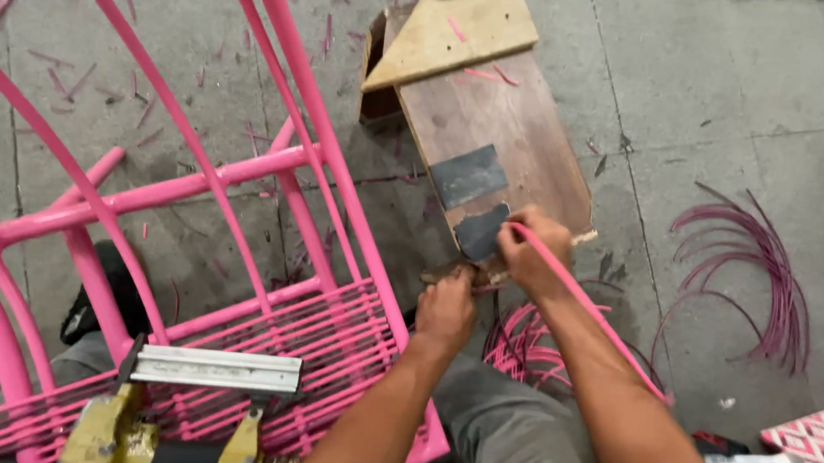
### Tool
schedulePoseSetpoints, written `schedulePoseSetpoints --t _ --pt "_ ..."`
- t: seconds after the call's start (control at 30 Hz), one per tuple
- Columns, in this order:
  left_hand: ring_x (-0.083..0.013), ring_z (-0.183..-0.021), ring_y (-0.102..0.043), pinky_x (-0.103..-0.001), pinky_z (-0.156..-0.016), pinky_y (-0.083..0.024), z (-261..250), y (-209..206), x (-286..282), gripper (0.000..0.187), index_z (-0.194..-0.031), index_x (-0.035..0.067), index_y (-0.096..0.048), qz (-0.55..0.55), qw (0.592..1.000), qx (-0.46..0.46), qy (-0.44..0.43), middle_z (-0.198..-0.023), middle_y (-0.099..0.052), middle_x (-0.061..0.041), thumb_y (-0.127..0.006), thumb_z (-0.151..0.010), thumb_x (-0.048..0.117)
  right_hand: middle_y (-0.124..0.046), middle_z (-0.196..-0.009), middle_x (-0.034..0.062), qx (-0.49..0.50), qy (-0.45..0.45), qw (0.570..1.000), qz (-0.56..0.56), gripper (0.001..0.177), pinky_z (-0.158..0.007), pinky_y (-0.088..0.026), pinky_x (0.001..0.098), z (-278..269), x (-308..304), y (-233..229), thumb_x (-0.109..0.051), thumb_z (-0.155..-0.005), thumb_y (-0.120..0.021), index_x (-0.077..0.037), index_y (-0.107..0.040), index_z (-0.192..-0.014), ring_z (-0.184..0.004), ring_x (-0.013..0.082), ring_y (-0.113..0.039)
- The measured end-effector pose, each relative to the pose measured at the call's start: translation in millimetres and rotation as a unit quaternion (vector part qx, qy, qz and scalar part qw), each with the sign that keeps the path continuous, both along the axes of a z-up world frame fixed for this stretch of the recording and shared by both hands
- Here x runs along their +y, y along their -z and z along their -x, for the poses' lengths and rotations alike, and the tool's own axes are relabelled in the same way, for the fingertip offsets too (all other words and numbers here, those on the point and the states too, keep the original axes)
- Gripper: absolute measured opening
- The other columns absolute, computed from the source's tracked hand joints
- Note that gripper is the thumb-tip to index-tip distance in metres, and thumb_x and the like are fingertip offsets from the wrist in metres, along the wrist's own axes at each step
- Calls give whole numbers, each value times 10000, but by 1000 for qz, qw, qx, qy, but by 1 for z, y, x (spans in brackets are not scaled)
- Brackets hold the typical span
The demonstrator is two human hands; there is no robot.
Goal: Weaving the seat of a pink chair frame using plastic cord and a staple gun.
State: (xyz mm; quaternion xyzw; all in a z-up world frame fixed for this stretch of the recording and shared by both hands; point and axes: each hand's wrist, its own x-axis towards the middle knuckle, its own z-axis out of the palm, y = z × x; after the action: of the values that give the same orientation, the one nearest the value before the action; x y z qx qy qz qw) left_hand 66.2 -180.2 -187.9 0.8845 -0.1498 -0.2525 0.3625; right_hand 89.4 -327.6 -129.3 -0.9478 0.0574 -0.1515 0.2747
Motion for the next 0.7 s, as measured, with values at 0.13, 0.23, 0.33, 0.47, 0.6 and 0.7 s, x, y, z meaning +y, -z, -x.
schedulePoseSetpoints --t 0.13,0.23,0.33,0.47,0.6,0.7 --pt "-468 -915 -695 -585 -809 -535 -7 3 -3 238 -1111 98 -601 8 1000 -12 3 -1023 -725 -211 -558 -878 105 -693 -768 164 -1 2 999 33 128 -667 -563 443 -3 -1 17 -102 -818 -758 -55 -662 -888 -711 346 -700" --pt "-465 -924 -696 -591 -823 -529 -8 -3 -1 257 -1150 117 -610 -2 1000 11 6 -990 -727 -222 -527 -908 95 -673 -752 165 -6 -27 995 95 147 -662 -532 467 2 -9 22 -100 -810 -773 -62 -646 -873 -706 363 -675" --pt "-473 -927 -691 -593 -812 -529 -14 -8 -2 262 -1145 105 -610 5 1000 15 -1 -997 -722 -230 -548 -890 114 -664 -749 157 -26 18 994 106 127 -669 -540 462 -4 -4 18 -97 -848 -773 -72 -658 -895 -700 361 -670" --pt "-473 -929 -692 -588 -825 -530 -7 -15 2 241 -1134 101 -619 3 1000 30 -2 -1001 -725 -230 -551 -905 133 -692 -790 151 -46 -51 992 106 146 -700 -562 439 2 -11 7 -122 -805 -781 -86 -657 -874 -734 339 -691" --pt "-478 -914 -690 -592 -824 -526 -11 -11 -1 257 -1134 108 -631 11 1000 5 -6 -1027 -723 -227 -526 -900 92 -721 -868 146 3 114 960 -254 117 -683 -574 376 -9 -54 -12 -73 -896 -771 -41 -686 -970 -747 247 -699" --pt "-472 -910 -693 -591 -820 -528 -10 -8 -4 261 -1132 105 -625 3 1000 4 -3 -1027 -724 -224 -527 -891 87 -717 -941 140 -14 98 785 -611 99 -736 -553 324 11 -58 -50 -18 -922 -743 -36 -676 -992 -812 202 -665"
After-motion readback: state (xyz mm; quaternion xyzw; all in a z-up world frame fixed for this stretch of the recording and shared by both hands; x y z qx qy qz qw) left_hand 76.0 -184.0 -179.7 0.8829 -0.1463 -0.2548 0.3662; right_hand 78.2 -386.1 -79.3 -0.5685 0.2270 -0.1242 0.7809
